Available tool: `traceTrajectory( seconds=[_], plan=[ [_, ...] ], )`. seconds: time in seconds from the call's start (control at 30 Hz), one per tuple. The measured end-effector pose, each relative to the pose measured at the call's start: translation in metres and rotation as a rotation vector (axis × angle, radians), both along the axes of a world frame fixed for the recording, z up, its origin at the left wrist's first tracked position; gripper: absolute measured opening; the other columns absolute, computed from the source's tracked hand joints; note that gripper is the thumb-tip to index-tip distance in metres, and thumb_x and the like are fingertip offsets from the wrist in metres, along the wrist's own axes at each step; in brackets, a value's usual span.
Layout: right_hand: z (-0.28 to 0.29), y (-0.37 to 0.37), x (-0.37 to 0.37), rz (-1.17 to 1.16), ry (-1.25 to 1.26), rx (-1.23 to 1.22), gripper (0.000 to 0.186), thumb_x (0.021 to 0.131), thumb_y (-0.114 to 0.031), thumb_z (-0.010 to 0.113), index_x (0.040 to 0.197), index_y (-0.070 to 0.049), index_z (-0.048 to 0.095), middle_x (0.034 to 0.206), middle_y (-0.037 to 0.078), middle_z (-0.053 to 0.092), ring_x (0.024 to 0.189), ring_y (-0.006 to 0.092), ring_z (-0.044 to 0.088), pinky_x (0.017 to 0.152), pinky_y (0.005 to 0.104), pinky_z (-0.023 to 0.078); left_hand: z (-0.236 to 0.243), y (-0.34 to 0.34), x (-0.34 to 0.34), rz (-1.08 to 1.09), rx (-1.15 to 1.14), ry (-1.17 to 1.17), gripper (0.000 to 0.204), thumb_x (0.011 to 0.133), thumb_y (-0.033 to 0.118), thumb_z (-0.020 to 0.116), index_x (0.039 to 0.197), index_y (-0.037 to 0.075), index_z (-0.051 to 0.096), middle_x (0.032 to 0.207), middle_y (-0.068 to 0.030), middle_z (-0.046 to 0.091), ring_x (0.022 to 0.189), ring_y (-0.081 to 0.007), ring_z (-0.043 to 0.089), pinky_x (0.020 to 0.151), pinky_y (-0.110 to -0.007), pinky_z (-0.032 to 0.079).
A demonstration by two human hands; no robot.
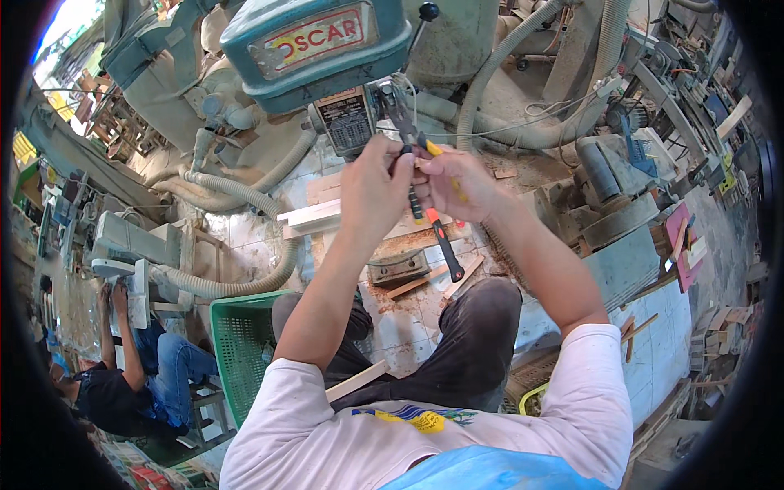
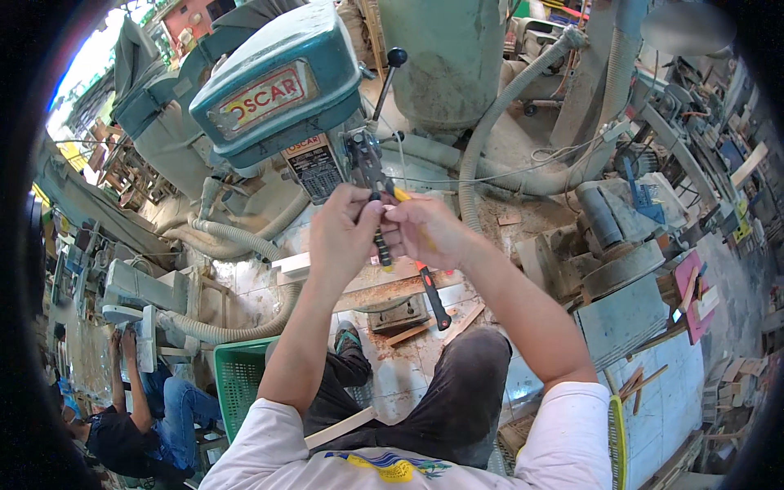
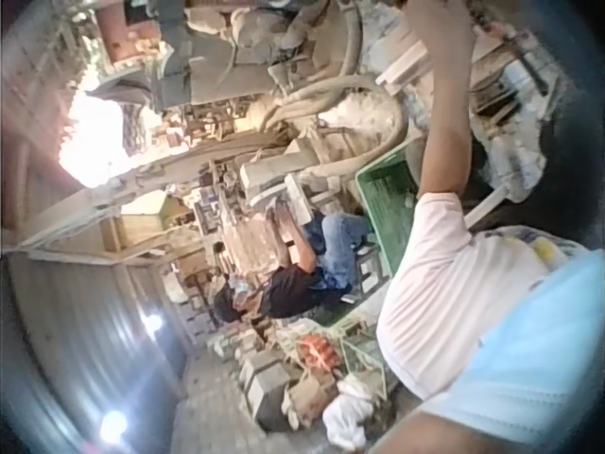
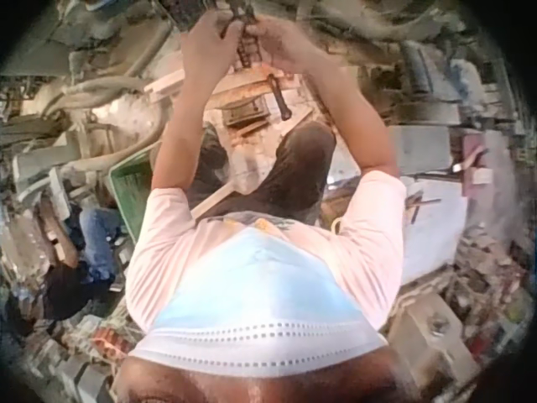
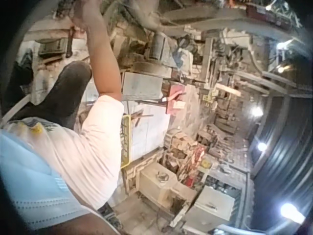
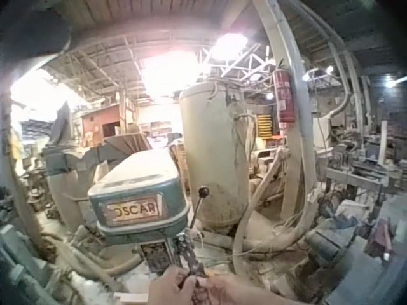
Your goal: The recorder is using a drill press to make holes in wood blocks, then cleaning them with a brush and coordinating with a co-worker.
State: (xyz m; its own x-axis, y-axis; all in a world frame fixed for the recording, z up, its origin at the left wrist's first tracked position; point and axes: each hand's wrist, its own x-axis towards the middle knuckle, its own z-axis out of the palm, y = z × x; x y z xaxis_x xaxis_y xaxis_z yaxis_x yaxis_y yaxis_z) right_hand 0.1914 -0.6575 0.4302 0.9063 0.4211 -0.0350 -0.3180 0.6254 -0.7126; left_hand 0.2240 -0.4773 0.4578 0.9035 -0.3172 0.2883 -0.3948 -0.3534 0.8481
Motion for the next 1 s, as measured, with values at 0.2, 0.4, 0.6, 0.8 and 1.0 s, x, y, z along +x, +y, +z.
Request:
traceTrajectory(
  seconds=[0.2,0.4,0.6,0.8,1.0],
  plan=[
    [-0.027,0.06,0.012,-0.018,-0.074,0.446,0.038,0.098,-0.006,0.059,0.136,-0.008,0.057,0.132,0.016,0.067,0.118,0.0377,0.071,0.107,0.053,0.056,0.022,0.035,0.006,0.066,0.143,-0.22,0.018,0.097,0.017,0.073,0.107,0.002,0.071,0.092,-0.0172,0.08,0.083,-0.0307,0.08,0.074,-0.04,0.06],
    [-0.018,0.09,0.018,-0.117,-0.059,0.559,0.038,0.098,-0.005,0.057,0.136,-0.006,0.058,0.133,0.018,0.066,0.121,0.0369,0.069,0.108,0.0529,0.057,0.042,0.047,0.013,0.108,0.282,-0.27,0.015,0.097,0.013,0.073,0.1,-0.002,0.072,0.098,-0.0183,0.081,0.087,-0.0296,0.08,0.077,-0.038,0.06],
    [-0.021,0.091,0.02,-0.095,-0.068,0.616,0.031,0.103,-0.017,0.054,0.131,-0.01,0.064,0.125,0.012,0.072,0.117,0.0295,0.071,0.103,0.0498,0.058,0.04,0.042,0.01,0.108,0.351,-0.384,0.019,0.096,0.017,0.072,0.093,-0.002,0.072,0.1,-0.0208,0.08,0.087,-0.0386,0.078,0.081,-0.045,0.059],
    [-0.026,0.056,0.021,0.07,-0.124,0.442,0.034,0.106,-0.026,0.048,0.13,-0.009,0.064,0.118,0.013,0.075,0.103,0.0301,0.075,0.094,0.047,0.06,0.027,0.025,0.002,0.149,0.362,-0.373,0.022,0.096,0.02,0.071,0.091,-0.001,0.069,0.093,-0.0216,0.078,0.084,-0.0424,0.075,0.078,-0.05,0.058],
    [-0.02,-0.005,0.023,0.18,0.005,0.161,0.037,0.106,-0.033,0.051,0.131,-0.007,0.062,0.117,0.015,0.075,0.102,0.0314,0.075,0.091,0.0468,0.06,0.004,-0.004,-0.014,0.192,0.291,-0.372,0.024,0.099,0.022,0.071,0.095,-0.001,0.065,0.084,-0.0218,0.074,0.078,-0.0431,0.073,0.072,-0.051,0.055]
  ],
)
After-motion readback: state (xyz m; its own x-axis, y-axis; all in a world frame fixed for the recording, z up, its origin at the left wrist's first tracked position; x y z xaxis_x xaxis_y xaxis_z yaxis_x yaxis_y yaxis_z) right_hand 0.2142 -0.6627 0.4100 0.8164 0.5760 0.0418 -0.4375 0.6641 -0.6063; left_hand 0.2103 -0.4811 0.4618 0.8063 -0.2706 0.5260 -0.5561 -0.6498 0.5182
